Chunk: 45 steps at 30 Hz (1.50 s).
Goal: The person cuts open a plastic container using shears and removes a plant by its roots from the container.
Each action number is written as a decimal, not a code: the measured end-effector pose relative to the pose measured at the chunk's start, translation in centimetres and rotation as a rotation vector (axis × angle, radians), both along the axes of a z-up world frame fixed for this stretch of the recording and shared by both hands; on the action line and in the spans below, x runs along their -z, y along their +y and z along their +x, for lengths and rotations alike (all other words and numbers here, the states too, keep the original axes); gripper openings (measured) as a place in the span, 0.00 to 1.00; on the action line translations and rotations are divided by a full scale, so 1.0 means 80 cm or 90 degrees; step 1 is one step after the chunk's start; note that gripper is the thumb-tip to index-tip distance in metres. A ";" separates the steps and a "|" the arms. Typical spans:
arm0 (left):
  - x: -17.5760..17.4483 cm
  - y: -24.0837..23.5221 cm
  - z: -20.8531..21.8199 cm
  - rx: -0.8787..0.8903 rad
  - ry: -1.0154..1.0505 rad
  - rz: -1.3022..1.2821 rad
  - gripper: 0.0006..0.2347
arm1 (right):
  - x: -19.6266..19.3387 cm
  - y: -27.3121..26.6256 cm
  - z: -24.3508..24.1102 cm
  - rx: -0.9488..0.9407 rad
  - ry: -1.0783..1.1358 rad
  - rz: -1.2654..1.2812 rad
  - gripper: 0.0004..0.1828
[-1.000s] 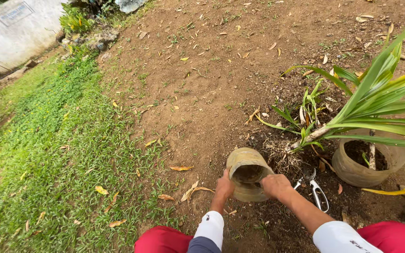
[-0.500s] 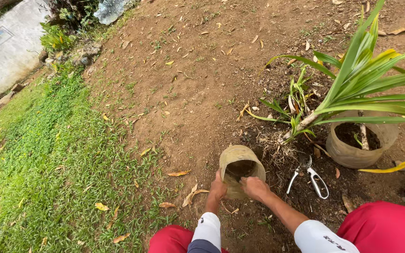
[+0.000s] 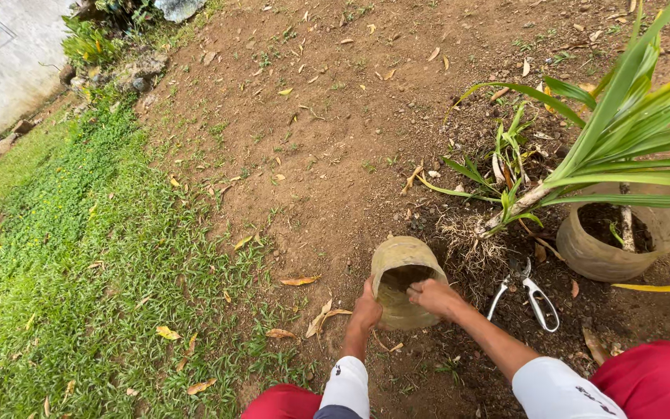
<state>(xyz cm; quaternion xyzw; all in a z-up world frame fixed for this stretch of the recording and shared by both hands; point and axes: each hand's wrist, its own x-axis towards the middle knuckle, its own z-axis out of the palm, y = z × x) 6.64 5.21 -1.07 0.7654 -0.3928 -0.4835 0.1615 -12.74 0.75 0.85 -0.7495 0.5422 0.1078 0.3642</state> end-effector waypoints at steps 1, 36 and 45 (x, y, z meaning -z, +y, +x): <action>-0.001 0.003 0.000 0.000 0.002 0.002 0.38 | 0.001 0.005 0.001 -0.001 -0.002 0.000 0.19; -0.012 -0.005 -0.002 -0.134 0.252 -0.045 0.37 | 0.002 -0.003 0.029 0.160 -0.099 0.099 0.27; -0.028 -0.002 -0.011 -0.151 0.234 -0.053 0.36 | -0.008 -0.020 0.017 -0.035 0.073 -0.009 0.22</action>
